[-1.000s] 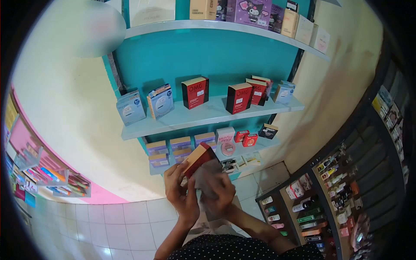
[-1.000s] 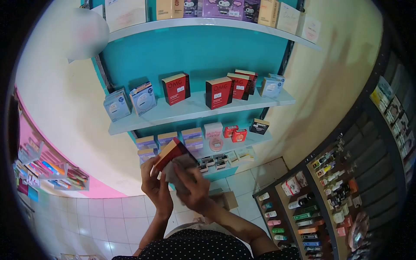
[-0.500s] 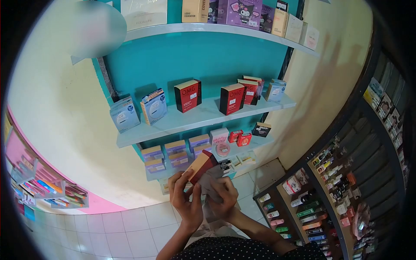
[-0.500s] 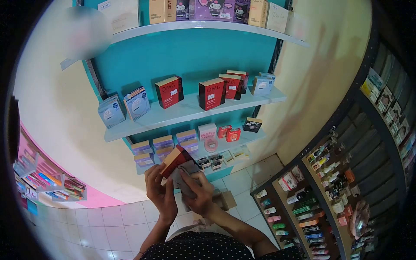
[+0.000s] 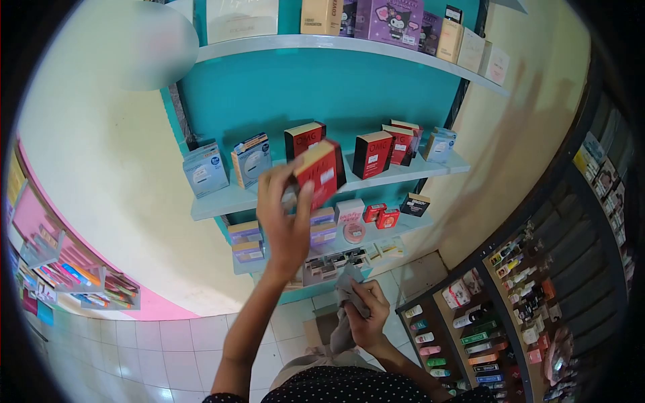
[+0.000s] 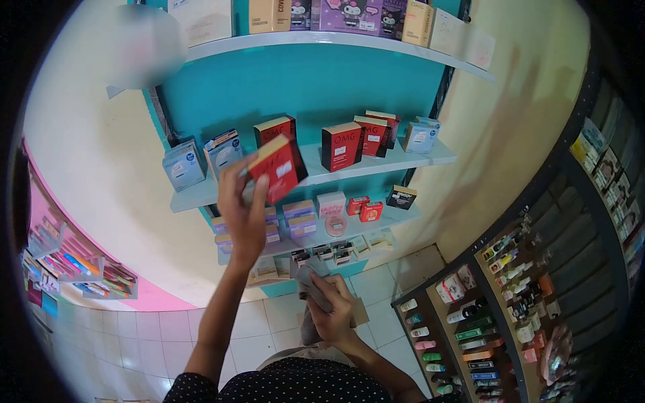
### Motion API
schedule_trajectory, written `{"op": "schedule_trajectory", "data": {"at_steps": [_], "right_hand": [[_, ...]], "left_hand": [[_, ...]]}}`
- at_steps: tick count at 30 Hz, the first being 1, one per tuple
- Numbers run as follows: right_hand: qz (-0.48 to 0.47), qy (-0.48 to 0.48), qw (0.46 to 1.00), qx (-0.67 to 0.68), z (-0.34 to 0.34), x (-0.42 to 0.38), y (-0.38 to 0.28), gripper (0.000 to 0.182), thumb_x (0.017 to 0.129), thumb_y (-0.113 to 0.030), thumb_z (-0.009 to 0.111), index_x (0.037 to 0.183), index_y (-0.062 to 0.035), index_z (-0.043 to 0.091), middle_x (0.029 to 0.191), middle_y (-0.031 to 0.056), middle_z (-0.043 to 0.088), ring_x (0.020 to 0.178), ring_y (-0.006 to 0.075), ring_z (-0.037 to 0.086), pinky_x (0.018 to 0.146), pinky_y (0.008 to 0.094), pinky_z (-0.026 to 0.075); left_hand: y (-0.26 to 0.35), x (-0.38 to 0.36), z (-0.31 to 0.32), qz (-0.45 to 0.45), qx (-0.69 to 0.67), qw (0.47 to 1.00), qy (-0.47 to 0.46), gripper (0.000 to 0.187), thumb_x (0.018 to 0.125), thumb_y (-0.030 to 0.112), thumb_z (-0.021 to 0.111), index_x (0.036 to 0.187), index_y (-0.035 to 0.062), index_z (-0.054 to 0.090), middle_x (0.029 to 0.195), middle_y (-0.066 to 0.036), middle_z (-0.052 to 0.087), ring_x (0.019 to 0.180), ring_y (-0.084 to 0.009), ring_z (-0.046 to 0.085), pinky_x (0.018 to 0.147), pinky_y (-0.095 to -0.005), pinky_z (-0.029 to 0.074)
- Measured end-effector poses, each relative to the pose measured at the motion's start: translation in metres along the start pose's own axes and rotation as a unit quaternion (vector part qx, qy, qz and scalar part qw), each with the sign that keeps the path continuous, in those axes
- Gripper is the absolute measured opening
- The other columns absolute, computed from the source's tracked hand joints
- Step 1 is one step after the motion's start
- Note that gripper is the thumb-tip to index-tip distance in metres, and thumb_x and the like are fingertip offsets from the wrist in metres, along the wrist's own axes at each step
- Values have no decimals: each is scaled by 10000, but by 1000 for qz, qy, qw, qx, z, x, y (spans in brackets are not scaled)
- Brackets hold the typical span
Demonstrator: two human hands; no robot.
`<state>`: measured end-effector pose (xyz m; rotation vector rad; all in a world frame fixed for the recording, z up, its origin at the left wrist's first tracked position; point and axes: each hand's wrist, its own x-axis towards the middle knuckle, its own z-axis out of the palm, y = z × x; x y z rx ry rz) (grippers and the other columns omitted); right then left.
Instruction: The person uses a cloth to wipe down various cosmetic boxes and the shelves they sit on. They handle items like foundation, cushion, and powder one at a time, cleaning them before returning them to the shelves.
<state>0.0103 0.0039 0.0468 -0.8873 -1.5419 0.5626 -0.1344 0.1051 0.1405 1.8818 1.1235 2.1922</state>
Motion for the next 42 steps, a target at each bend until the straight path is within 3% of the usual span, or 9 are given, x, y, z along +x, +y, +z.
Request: {"op": "schedule_trajectory", "data": {"at_steps": [8,13,15,17,19,23,24,25,42], "right_hand": [[3,53,998,-37,-23,1,1,419,610,79,553,1025,16,554,738,85,470,636,156,467,583,243,394],[15,45,998,-27,-39,30,10,93,682,-10,564,752,48,582,591,70,445,552,142,439,532,257,361],[54,93,994,-32,-44,57,12,188,728,-116,584,642,47,549,543,68,449,525,143,437,516,273,353],[123,70,984,-104,-51,94,18,271,718,-235,621,708,30,564,564,82,491,534,167,466,510,294,361],[83,97,976,-179,-49,127,17,454,656,-385,655,886,-7,552,599,112,537,559,218,518,530,322,390],[81,77,949,-295,-37,170,17,775,555,-523,664,1085,-5,440,636,141,572,641,287,577,603,351,434],[93,55,944,-313,-34,176,14,842,534,-547,661,1111,14,412,654,152,583,666,306,590,620,366,444],[92,55,944,-311,-32,179,11,842,534,-547,661,1111,14,412,654,152,583,666,306,590,620,366,444],[103,61,916,-382,-10,188,10,724,553,-541,658,923,51,466,644,183,585,644,336,595,570,397,466]], "left_hand": [[-29,29,31,13,47,999,-4,234,775,100,543,1003,50,536,905,-83,485,740,-142,474,638,-246,409],[-35,24,38,26,75,996,-32,247,774,104,548,1016,56,531,904,-78,474,627,-117,456,546,-217,387],[-35,25,38,24,87,995,-40,254,773,96,548,1022,54,526,908,-84,474,635,-122,469,549,-223,399],[-33,24,37,23,100,994,-48,261,772,89,548,1029,53,522,911,-90,474,642,-128,483,553,-229,410],[-31,25,38,-15,53,997,-51,259,776,90,518,1029,37,502,911,-155,461,812,-310,495,711,-360,395],[-30,28,34,-17,76,995,-66,265,776,92,517,1036,42,497,923,-157,464,810,-318,500,708,-368,398],[-31,29,33,-3,96,993,-71,276,775,76,524,1047,44,498,937,-140,470,774,-250,522,667,-317,426],[-31,30,31,11,115,990,-75,287,774,61,531,1059,45,499,950,-123,476,739,-181,544,626,-266,455],[-33,33,31,-5,111,989,-101,306,778,93,537,1076,43,486,930,-122,475,699,-180,525,611,-265,443]]}}
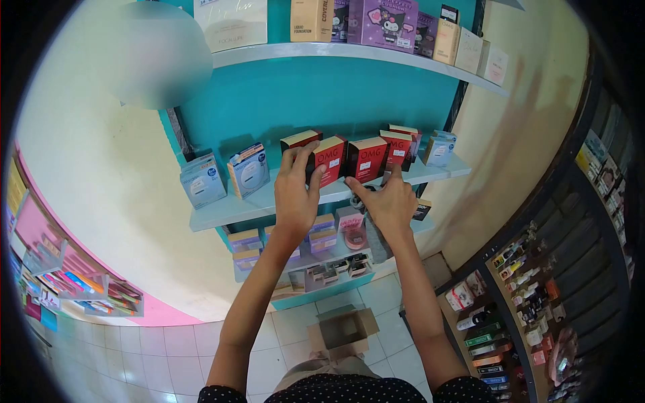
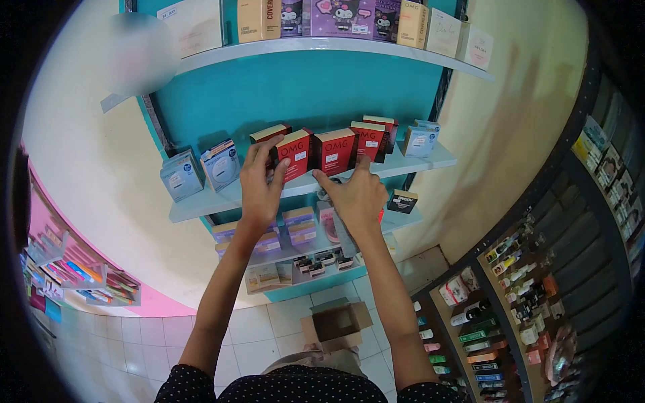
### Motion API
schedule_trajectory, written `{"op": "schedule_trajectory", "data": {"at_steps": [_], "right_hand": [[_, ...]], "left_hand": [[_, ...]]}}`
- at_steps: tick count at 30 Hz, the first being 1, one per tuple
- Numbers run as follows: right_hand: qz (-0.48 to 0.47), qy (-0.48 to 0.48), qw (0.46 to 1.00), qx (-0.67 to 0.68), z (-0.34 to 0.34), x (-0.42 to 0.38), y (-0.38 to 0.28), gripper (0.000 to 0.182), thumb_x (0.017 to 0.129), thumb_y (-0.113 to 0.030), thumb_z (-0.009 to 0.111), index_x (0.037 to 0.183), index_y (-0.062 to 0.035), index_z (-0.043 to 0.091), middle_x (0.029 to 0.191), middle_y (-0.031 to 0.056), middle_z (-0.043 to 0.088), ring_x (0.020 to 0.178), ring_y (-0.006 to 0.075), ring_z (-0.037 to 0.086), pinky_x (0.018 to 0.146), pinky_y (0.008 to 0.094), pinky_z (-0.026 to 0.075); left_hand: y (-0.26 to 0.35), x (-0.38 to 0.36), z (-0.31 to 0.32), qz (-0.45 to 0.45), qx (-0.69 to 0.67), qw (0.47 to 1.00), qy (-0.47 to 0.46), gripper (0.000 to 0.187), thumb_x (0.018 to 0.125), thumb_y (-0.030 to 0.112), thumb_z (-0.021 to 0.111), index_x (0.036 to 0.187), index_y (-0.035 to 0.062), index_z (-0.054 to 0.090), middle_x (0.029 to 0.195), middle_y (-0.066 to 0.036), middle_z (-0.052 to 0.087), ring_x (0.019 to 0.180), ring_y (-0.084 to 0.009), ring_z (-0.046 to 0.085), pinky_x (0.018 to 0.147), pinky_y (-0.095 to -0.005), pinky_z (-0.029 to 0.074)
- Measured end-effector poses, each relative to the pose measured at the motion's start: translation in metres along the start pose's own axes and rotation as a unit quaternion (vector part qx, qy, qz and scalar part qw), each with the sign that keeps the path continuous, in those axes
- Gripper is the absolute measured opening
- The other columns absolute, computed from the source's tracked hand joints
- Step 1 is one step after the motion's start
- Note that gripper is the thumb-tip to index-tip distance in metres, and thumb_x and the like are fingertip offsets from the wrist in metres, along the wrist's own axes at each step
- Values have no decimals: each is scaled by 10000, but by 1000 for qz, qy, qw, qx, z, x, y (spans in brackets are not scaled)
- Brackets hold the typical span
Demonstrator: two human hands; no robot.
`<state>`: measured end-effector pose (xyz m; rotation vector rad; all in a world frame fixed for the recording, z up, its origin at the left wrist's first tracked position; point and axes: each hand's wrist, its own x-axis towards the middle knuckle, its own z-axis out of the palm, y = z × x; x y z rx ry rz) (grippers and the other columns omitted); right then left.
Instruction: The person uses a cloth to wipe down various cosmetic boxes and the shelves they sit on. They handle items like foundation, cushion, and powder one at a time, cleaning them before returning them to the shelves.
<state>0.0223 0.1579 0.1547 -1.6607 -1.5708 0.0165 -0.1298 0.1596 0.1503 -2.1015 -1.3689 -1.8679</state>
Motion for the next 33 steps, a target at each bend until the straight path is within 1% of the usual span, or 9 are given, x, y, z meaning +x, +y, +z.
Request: {"op": "schedule_trajectory", "data": {"at_steps": [14,17,19,20,22,23,25,28,33], "right_hand": [[-12,4,1000,-4,3,0,3,782,549,-576,643,971,52,446,639,184,582,639,334,596,555,399,463],[-20,9,1000,4,3,0,3,781,551,-571,643,978,52,445,646,184,584,645,332,597,562,400,463],[-23,5,1000,8,3,-1,4,781,552,-568,644,982,52,444,650,184,585,649,330,597,567,401,462],[-21,7,1000,9,3,-1,5,779,555,-563,644,999,44,443,662,184,588,662,331,597,577,400,462],[-24,8,1000,12,1,-4,5,777,557,-559,644,1015,36,441,674,184,591,674,331,597,587,399,462],[-26,25,999,22,-1,-7,5,771,556,-552,648,1030,22,445,663,170,588,658,321,594,583,387,457],[-32,41,998,36,-8,-14,6,766,556,-545,653,1045,8,449,651,155,586,641,311,592,579,376,453],[16,61,994,93,-20,-28,18,713,535,-485,700,1027,-11,494,563,80,515,546,224,533,538,320,415],[46,23,949,310,-39,-55,58,477,633,-284,688,985,-9,520,636,31,519,569,118,490,539,247,394]], "left_hand": [[28,1,-28,-45,60,997,8,276,790,109,515,1044,3,497,942,-141,509,733,-254,552,650,-334,450],[32,15,-45,-8,229,973,24,236,788,64,482,1018,24,518,973,-126,515,811,-273,536,670,-349,445],[27,38,-53,98,285,953,-35,246,778,43,469,1018,56,520,998,-108,514,919,-279,491,744,-385,410],[23,47,-57,96,287,952,-34,246,778,43,469,1018,56,520,998,-108,514,919,-279,491,744,-385,410],[18,65,-63,112,318,912,-235,287,764,70,493,1050,90,508,1024,-89,515,1010,-261,445,863,-417,341],[15,70,-63,109,321,911,-233,287,764,70,493,1050,90,508,1024,-89,515,1010,-261,445,863,-417,341],[10,77,-59,33,371,869,-325,307,759,113,520,1065,96,496,1035,-103,513,1036,-260,437,947,-435,258],[19,92,-56,-27,410,822,-395,318,748,163,553,1053,91,500,1025,-115,521,1051,-249,435,969,-428,242],[12,95,-51,-13,395,842,-367,302,711,237,603,955,73,533,953,-109,543,994,-251,470,967,-439,236]]}}
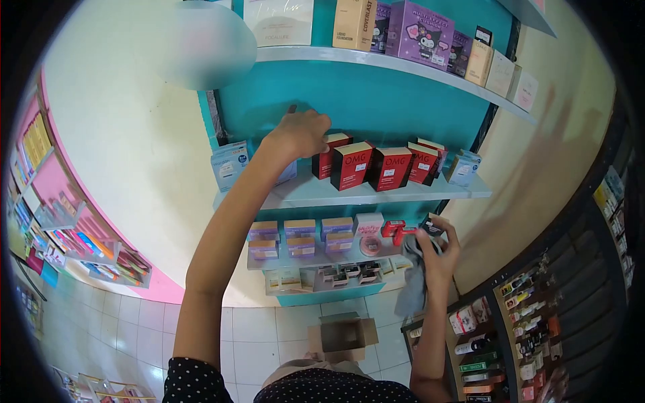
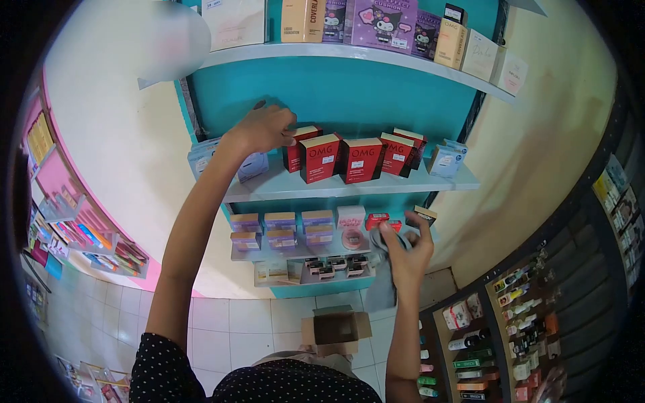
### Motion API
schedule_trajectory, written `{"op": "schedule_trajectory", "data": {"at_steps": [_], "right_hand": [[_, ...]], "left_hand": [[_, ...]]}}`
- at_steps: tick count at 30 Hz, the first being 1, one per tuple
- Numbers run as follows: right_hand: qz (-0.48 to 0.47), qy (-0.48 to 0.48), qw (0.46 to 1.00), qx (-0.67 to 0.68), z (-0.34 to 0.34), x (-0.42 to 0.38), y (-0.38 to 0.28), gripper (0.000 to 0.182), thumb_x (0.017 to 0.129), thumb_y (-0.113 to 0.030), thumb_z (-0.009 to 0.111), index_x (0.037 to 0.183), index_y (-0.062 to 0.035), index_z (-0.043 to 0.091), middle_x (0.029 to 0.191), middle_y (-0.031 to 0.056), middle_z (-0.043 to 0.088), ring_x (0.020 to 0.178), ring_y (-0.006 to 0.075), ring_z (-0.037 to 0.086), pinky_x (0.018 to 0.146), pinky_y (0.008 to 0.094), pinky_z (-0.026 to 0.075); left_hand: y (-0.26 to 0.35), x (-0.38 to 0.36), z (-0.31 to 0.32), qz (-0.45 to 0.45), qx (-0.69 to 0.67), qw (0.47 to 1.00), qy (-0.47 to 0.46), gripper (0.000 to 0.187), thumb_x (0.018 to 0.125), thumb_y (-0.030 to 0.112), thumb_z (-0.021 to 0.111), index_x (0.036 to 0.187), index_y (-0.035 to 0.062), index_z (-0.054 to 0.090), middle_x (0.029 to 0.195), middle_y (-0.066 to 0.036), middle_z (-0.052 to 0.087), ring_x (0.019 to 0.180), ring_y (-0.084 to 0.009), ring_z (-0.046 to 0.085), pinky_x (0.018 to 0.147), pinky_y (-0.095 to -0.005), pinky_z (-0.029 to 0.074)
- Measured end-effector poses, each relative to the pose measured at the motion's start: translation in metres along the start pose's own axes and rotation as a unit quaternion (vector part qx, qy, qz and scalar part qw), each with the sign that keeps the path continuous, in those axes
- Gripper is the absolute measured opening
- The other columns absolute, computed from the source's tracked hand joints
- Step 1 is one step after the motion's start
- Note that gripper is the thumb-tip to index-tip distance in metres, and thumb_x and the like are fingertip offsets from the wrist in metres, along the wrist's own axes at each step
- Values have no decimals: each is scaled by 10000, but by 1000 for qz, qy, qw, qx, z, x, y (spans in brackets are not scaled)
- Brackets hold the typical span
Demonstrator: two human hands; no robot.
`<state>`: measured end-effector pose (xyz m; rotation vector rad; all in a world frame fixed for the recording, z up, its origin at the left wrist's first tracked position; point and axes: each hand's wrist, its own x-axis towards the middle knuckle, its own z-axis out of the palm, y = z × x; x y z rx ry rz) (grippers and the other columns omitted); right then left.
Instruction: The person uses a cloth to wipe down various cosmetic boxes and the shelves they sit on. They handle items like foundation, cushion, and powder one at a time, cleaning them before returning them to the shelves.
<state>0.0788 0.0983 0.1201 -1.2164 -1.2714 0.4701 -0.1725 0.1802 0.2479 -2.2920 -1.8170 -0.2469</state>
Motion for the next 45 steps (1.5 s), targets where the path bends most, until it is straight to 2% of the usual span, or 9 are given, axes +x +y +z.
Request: {"op": "schedule_trajectory", "data": {"at_steps": [11,18,20,25,30,32,34,36,45], "right_hand": [[154,-79,980,102,-58,-37,45,226,711,-148,621,892,-24,566,781,44,547,648,70,475,587,187,370],[175,-150,955,188,-73,-41,64,239,751,-204,544,897,-15,555,763,40,554,657,102,512,600,206,401],[364,-133,835,391,-76,-45,69,292,776,-252,488,943,-17,537,807,75,569,675,144,538,624,233,428],[445,-139,706,532,-65,-35,55,336,806,-269,434,1013,-16,508,911,84,566,800,196,552,741,299,451],[285,-124,785,536,-33,-18,23,328,823,-211,436,1076,-5,472,1000,88,534,870,223,536,795,332,432],[-59,-24,983,170,-17,-18,-13,349,836,-196,430,1121,5,445,1006,113,513,879,238,516,780,339,413],[-282,-76,946,137,-11,-31,-16,329,753,-90,527,1080,-52,516,957,127,497,765,209,529,680,302,435],[-407,-161,899,10,-6,-44,-17,378,719,-215,542,1054,-40,551,819,103,479,715,234,497,644,310,421],[-272,-119,954,48,4,-33,10,481,575,-42,571,1055,-73,567,759,99,443,618,210,495,527,286,424]], "left_hand": [[-4,9,9,-30,-3,999,12,282,629,265,659,827,96,552,815,-54,570,924,-222,502,968,-451,196],[8,-38,-21,22,-77,950,302,265,689,149,602,901,35,491,893,-84,540,902,-239,508,835,-369,359],[22,-66,-30,27,-124,928,349,270,693,109,598,913,13,475,907,-104,531,903,-243,512,813,-344,382],[71,-127,10,-6,-314,823,472,371,675,-8,573,1017,11,431,997,-145,537,923,-287,533,833,-340,367],[121,-151,63,-19,-336,853,399,430,635,-55,595,1007,38,401,982,-151,563,981,-304,526,925,-441,306],[135,-153,81,-44,-347,863,364,442,629,-46,613,1011,32,405,977,-146,563,963,-309,534,917,-450,318],[143,-153,92,-36,-348,865,359,458,603,-31,629,1009,33,426,1001,-139,551,972,-304,522,914,-458,316],[149,-154,95,-28,-345,869,353,476,578,-16,646,1008,33,448,1024,-131,540,981,-298,509,910,-467,315],[159,-147,102,-9,-315,883,347,512,510,-26,633,1001,1,489,1049,-151,532,987,-305,506,884,-453,353]]}}
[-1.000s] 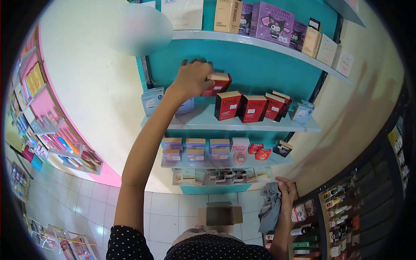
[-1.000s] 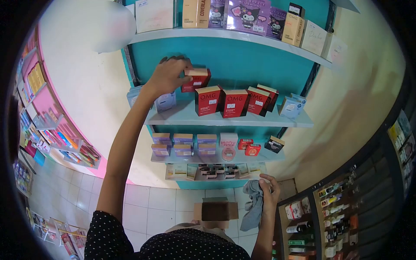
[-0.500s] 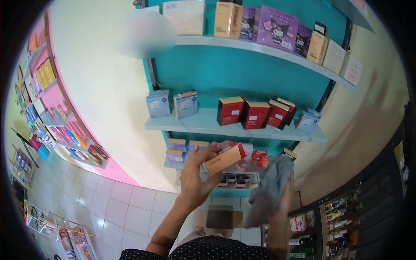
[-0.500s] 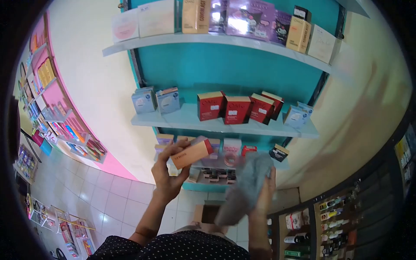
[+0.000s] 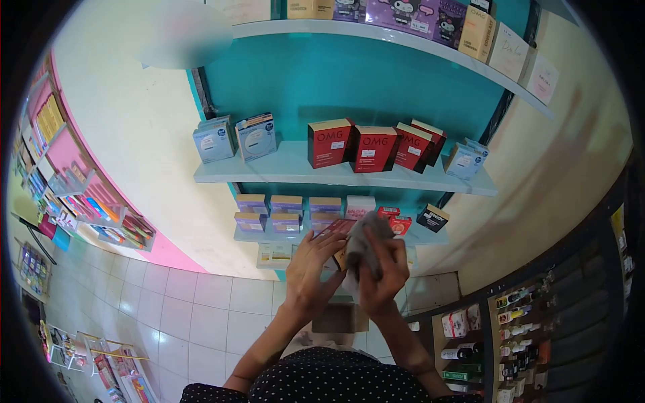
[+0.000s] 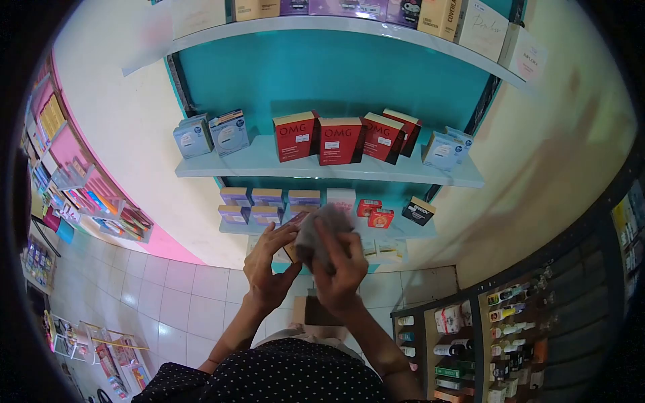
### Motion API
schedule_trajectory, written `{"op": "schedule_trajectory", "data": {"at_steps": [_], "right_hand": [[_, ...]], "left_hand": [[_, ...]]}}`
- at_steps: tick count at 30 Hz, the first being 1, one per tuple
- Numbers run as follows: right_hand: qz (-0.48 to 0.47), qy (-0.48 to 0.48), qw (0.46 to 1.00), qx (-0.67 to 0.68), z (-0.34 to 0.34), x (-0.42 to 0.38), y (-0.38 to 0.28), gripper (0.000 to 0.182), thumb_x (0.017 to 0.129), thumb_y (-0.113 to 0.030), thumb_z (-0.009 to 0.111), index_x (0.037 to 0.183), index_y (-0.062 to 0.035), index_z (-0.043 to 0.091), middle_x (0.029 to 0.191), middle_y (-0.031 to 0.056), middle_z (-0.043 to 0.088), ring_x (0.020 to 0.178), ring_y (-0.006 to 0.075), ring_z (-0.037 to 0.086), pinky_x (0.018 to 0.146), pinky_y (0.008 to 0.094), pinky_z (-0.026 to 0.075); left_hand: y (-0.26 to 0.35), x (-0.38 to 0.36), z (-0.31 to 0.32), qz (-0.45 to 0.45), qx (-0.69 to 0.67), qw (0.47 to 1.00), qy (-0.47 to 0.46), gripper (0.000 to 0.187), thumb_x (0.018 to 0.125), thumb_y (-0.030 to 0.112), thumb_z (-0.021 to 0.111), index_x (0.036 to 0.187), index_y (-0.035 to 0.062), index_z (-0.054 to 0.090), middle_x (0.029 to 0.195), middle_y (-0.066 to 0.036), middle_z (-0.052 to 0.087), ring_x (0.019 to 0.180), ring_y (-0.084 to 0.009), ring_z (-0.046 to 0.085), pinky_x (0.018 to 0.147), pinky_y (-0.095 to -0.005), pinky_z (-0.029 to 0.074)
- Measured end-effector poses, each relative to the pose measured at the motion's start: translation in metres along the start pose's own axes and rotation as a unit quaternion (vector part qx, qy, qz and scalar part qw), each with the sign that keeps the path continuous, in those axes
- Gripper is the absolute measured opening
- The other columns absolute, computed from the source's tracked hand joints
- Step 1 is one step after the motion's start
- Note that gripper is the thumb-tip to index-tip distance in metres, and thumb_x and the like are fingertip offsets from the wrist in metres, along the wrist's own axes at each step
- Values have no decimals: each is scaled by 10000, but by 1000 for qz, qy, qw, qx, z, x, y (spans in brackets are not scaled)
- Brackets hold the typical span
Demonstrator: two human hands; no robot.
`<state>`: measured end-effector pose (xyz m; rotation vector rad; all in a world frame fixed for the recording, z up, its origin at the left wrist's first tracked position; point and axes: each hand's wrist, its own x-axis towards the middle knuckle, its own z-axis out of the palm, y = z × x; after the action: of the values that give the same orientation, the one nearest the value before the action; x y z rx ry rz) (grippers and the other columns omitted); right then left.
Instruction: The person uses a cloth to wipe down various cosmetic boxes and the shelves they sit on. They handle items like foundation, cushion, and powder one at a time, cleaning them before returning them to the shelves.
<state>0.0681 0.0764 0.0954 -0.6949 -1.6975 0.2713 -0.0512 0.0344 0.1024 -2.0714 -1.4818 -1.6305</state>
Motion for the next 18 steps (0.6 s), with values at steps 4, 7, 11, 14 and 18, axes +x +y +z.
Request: {"op": "schedule_trajectory", "data": {"at_steps": [4,7,11,14,18], "right_hand": [[-65,-6,997,48,-2,-5,-6,470,571,-65,562,1040,-63,572,741,90,464,623,211,497,548,284,426],[-43,24,999,-1,-9,2,14,394,636,-94,541,1027,-62,577,727,92,482,635,203,504,571,278,428],[277,121,920,250,-16,11,30,326,712,-162,514,1017,-66,582,727,104,497,643,206,509,590,279,430],[294,182,922,175,-21,0,8,316,760,-237,494,1013,-71,584,730,100,488,639,202,506,579,288,431],[-40,32,999,-18,-17,-18,-1,344,706,-234,540,1010,-79,587,734,84,463,634,198,503,564,290,431]], "left_hand": [[4,1,7,-5,-44,999,28,481,514,-35,631,975,-2,499,1022,-151,543,968,-306,516,866,-429,378],[5,4,9,-1,-45,999,23,436,555,-23,652,964,2,503,970,-156,563,934,-305,539,848,-413,398],[5,1,17,-33,-82,996,31,390,595,-2,676,948,3,511,921,-156,581,887,-289,568,814,-369,429],[7,1,21,-33,-72,997,25,393,582,-27,666,944,3,515,927,-153,582,883,-282,570,805,-352,433],[10,-3,22,-20,-81,996,10,459,534,-48,642,971,-3,507,978,-155,562,905,-307,547,820,-379,422]]}}
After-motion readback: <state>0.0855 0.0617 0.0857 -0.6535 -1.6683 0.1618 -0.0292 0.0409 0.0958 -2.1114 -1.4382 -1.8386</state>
